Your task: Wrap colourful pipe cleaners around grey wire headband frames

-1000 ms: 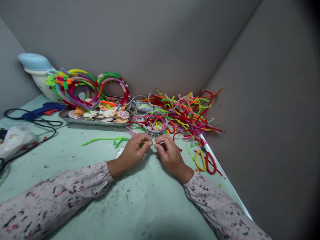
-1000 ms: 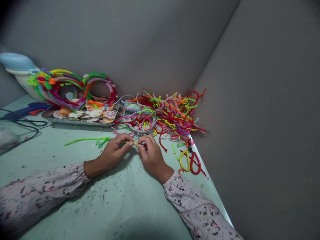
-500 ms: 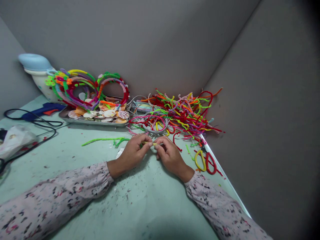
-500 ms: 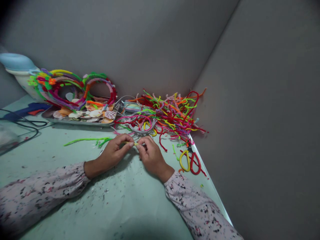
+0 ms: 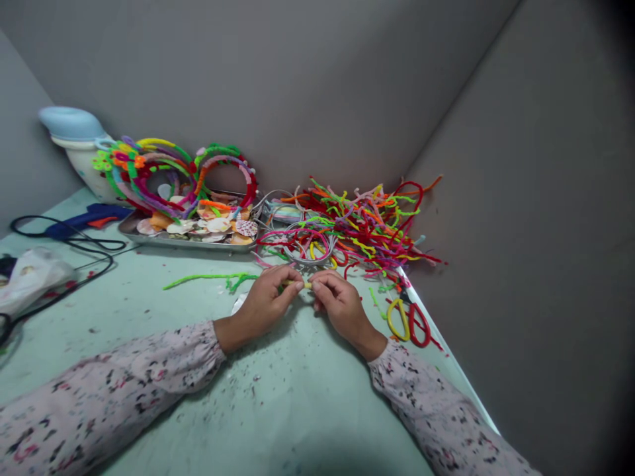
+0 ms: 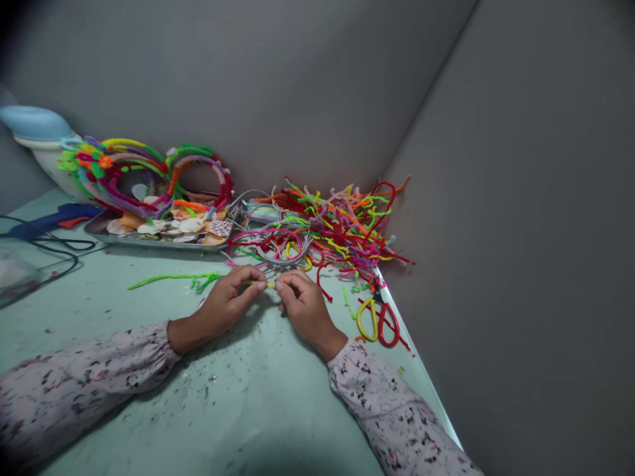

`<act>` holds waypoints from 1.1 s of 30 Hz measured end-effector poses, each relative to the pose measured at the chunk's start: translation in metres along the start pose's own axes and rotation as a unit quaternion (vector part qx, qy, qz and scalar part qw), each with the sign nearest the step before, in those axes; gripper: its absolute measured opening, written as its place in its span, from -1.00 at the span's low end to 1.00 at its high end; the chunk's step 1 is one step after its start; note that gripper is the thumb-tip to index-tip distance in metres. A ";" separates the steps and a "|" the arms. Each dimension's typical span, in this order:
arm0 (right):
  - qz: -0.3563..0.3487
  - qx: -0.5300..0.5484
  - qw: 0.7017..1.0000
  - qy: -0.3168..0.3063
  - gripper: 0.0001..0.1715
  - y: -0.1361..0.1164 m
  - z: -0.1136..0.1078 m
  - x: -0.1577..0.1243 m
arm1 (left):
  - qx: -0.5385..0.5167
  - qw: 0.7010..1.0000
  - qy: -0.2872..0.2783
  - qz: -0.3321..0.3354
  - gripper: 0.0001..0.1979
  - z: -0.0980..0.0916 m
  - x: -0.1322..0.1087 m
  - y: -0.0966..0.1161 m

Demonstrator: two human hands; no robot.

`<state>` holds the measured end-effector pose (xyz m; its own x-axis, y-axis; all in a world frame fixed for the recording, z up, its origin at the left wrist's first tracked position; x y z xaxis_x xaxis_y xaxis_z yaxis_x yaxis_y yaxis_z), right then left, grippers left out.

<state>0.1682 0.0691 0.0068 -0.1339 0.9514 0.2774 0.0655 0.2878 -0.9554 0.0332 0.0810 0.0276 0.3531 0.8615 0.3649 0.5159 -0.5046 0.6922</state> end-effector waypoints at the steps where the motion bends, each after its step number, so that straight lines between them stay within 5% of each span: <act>1: 0.000 -0.001 1.000 -0.003 -0.71 0.000 0.000 0.000 | 0.000 1.000 -0.001 0.000 -0.86 0.000 0.000 0.000; 16: 0.034 0.017 0.999 -0.028 -0.70 0.009 0.002 0.001 | 0.014 1.000 -0.003 0.021 -0.85 -0.001 0.000 0.006; 33: -0.006 -0.009 1.000 -0.008 -0.65 -0.001 0.001 0.001 | 0.003 1.000 -0.007 0.012 -0.85 0.001 -0.001 0.005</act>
<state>0.1669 0.0695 0.0083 -0.1505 0.9462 0.2864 0.0809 0.3006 -0.9503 0.0364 0.0775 0.0303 0.3767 0.8483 0.3721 0.5115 -0.5254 0.6799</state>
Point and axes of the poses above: each hand's wrist, its own x-axis towards the middle knuckle, its own z-axis out of the palm, y = z × x, the point moved 9 cm from there along x, towards the middle knuckle, and after that the axes turned 10 degrees about x, right-handed, at the moved point
